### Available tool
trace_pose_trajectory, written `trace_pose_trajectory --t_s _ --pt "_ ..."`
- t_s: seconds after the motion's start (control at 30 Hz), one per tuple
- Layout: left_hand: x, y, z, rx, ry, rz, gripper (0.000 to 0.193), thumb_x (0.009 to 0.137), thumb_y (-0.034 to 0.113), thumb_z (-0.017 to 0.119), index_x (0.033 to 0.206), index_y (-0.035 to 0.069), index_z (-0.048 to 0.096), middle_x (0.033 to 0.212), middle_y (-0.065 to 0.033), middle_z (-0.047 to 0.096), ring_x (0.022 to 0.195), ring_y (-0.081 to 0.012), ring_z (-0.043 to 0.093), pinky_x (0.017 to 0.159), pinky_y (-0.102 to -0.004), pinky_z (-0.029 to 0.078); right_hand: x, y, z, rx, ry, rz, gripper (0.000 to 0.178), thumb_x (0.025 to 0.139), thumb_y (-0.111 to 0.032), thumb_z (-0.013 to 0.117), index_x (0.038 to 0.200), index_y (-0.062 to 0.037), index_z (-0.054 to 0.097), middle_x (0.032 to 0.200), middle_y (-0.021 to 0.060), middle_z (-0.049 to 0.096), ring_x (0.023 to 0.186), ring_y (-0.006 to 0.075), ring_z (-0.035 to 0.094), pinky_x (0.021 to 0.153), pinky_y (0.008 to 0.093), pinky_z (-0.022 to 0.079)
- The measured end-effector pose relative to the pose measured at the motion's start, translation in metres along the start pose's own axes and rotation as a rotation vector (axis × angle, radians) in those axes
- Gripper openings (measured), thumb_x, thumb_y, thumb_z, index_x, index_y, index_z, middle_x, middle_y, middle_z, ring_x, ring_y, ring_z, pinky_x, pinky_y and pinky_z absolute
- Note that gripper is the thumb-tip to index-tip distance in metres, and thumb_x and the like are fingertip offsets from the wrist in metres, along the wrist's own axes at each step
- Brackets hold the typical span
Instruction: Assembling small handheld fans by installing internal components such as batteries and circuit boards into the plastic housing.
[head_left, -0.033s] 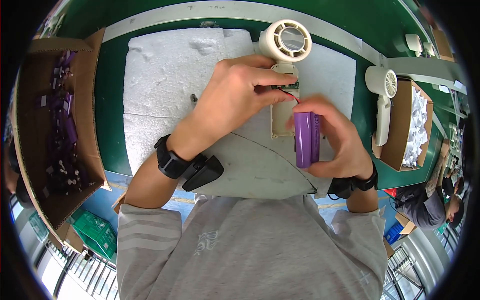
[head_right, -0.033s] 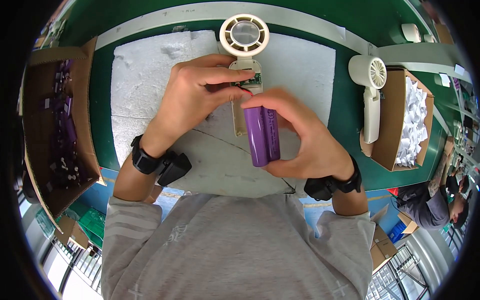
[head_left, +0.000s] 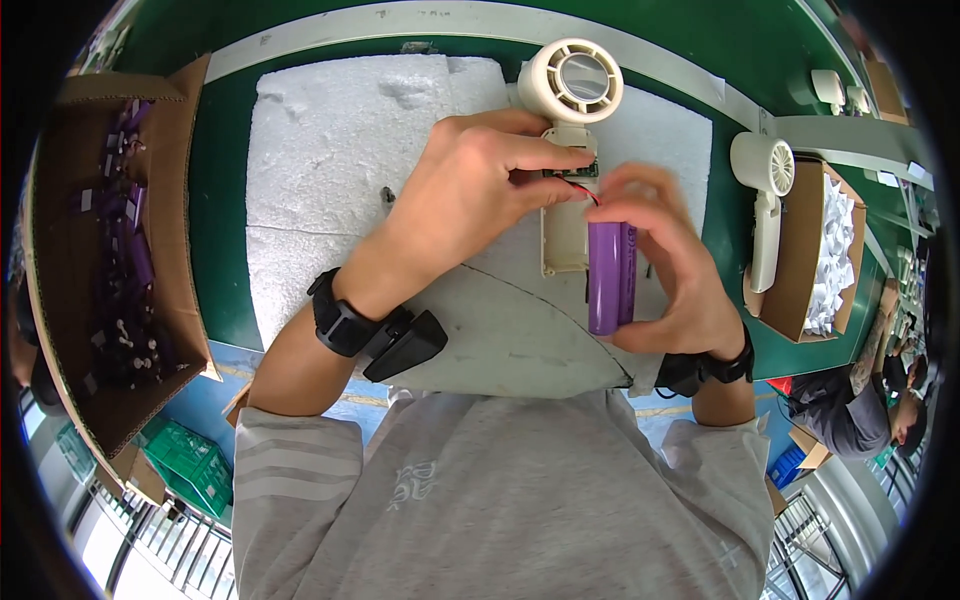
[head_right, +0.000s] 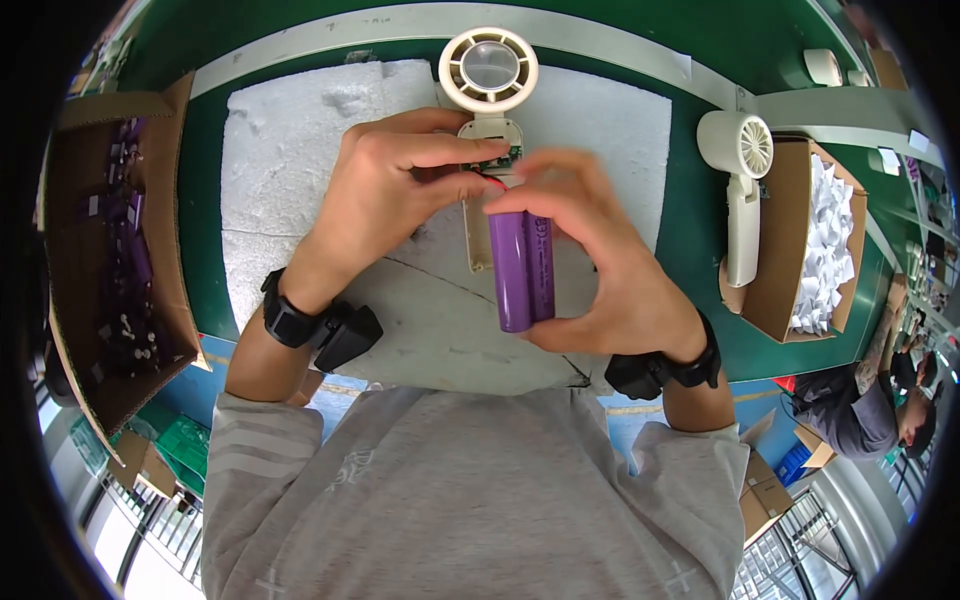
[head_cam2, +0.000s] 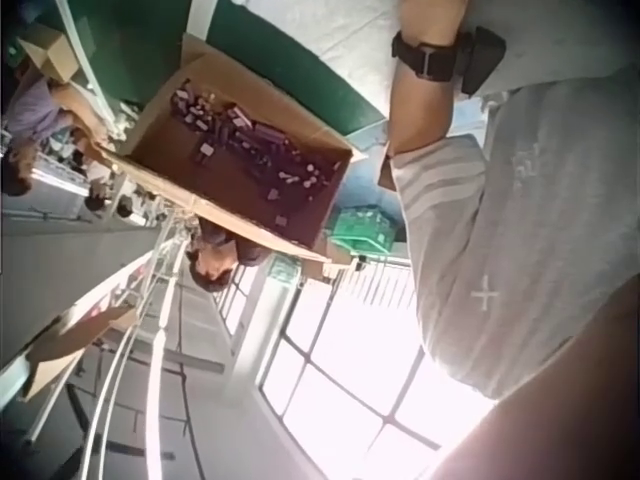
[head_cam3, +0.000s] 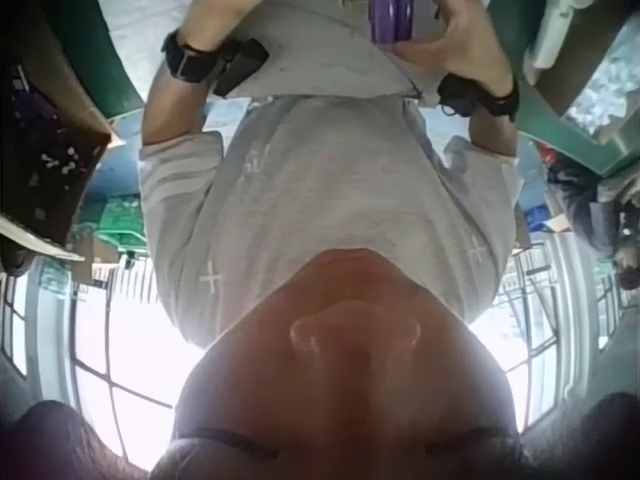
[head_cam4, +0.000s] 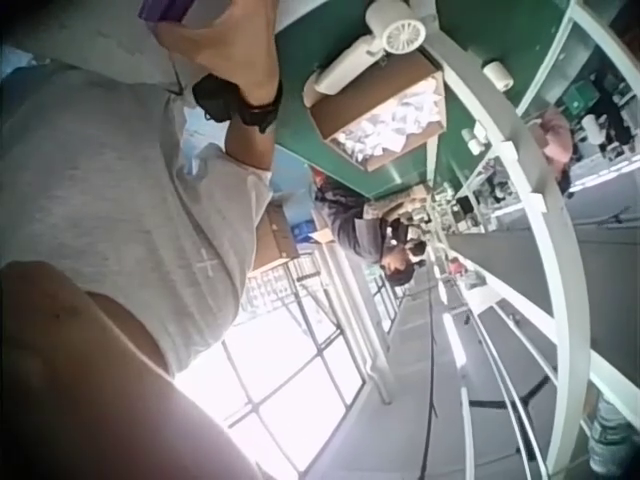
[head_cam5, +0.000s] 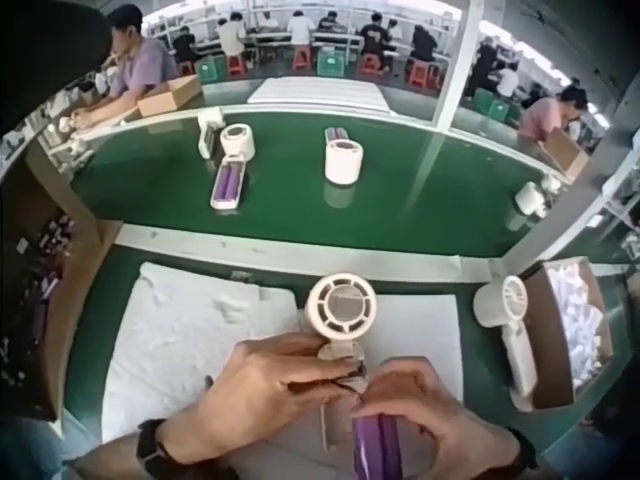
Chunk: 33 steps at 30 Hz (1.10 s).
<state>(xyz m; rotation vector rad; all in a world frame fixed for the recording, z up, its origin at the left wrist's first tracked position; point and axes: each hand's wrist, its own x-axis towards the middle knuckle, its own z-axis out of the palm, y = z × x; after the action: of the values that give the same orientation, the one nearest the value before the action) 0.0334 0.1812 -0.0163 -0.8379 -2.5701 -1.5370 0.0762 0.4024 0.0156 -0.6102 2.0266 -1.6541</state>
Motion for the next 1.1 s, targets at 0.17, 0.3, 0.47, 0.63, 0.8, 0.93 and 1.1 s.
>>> trace_pose_trajectory --t_s 0.17,0.3,0.47,0.63,0.8,0.93,1.1 --pt "0.001 -0.002 0.001 0.001 -0.01 0.018 0.028 0.072 0.011 0.078 0.099 0.009 0.074 0.089 -0.0133 0.069 0.072 -0.0269 0.068 0.064 -0.0326 0.055 0.0 -0.002 0.008 -0.339 0.079 -0.262 0.077 0.051 -0.003 0.082 0.124 -0.004 0.055 0.117 0.0141 0.055 0.105 0.029 0.059 0.091 0.0379 0.049" --pt "-0.001 -0.002 -0.003 0.036 -0.044 0.045 0.028 0.074 0.01 0.076 0.102 0.008 0.073 0.091 -0.0127 0.069 0.075 -0.0261 0.069 0.065 -0.0329 0.056 0.001 0.003 0.02 -0.257 0.103 -0.144 0.075 0.053 -0.006 0.084 0.122 -0.0026 0.056 0.12 0.0161 0.057 0.105 0.0291 0.061 0.092 0.0377 0.049" --pt "0.0 -0.001 -0.004 0.058 -0.067 0.092 0.029 0.078 0.007 0.072 0.107 0.006 0.072 0.095 -0.0122 0.07 0.078 -0.0264 0.07 0.067 -0.0328 0.057 0.002 0.002 0.019 -0.392 0.128 -0.212 0.076 0.054 -0.007 0.088 0.123 -0.003 0.056 0.121 0.016 0.058 0.106 0.029 0.061 0.091 0.0365 0.051" --pt "0.001 0.0 -0.005 0.026 -0.066 0.085 0.029 0.079 0.006 0.071 0.109 0.007 0.071 0.096 -0.0129 0.07 0.08 -0.0282 0.07 0.068 -0.0331 0.057 0.001 0.008 0.014 -0.466 0.156 -0.272 0.071 0.054 -0.006 0.089 0.119 -0.002 0.06 0.122 0.016 0.058 0.106 0.0286 0.062 0.091 0.0359 0.054" --pt "0.0 -0.002 -0.007 0.008 -0.086 0.085 0.029 0.081 0.005 0.07 0.11 0.008 0.071 0.1 -0.015 0.069 0.082 -0.0294 0.07 0.07 -0.0339 0.057 0.0 0.007 0.014 -0.563 0.172 -0.278 0.066 0.053 -0.004 0.087 0.114 -0.0002 0.064 0.124 0.016 0.058 0.106 0.0293 0.061 0.09 0.0362 0.054" --pt "0.001 -0.002 -0.009 0.002 -0.104 0.065 0.03 0.082 0.005 0.069 0.111 0.009 0.07 0.104 -0.0162 0.069 0.085 -0.0294 0.07 0.071 -0.0338 0.058 0.003 0.007 0.014 -0.6 0.157 -0.304 0.065 0.053 -0.001 0.085 0.114 -0.0001 0.064 0.124 0.016 0.057 0.108 0.0312 0.06 0.091 0.0375 0.054" --pt "0.002 -0.003 -0.01 -0.019 -0.103 0.031 0.026 0.081 0.007 0.07 0.107 0.008 0.072 0.097 -0.0173 0.069 0.083 -0.0313 0.069 0.071 -0.0351 0.057 0.003 0.007 0.016 -0.617 0.168 -0.284 0.064 0.053 0.002 0.083 0.114 -0.0009 0.065 0.124 0.0161 0.057 0.112 0.0335 0.057 0.091 0.039 0.053"
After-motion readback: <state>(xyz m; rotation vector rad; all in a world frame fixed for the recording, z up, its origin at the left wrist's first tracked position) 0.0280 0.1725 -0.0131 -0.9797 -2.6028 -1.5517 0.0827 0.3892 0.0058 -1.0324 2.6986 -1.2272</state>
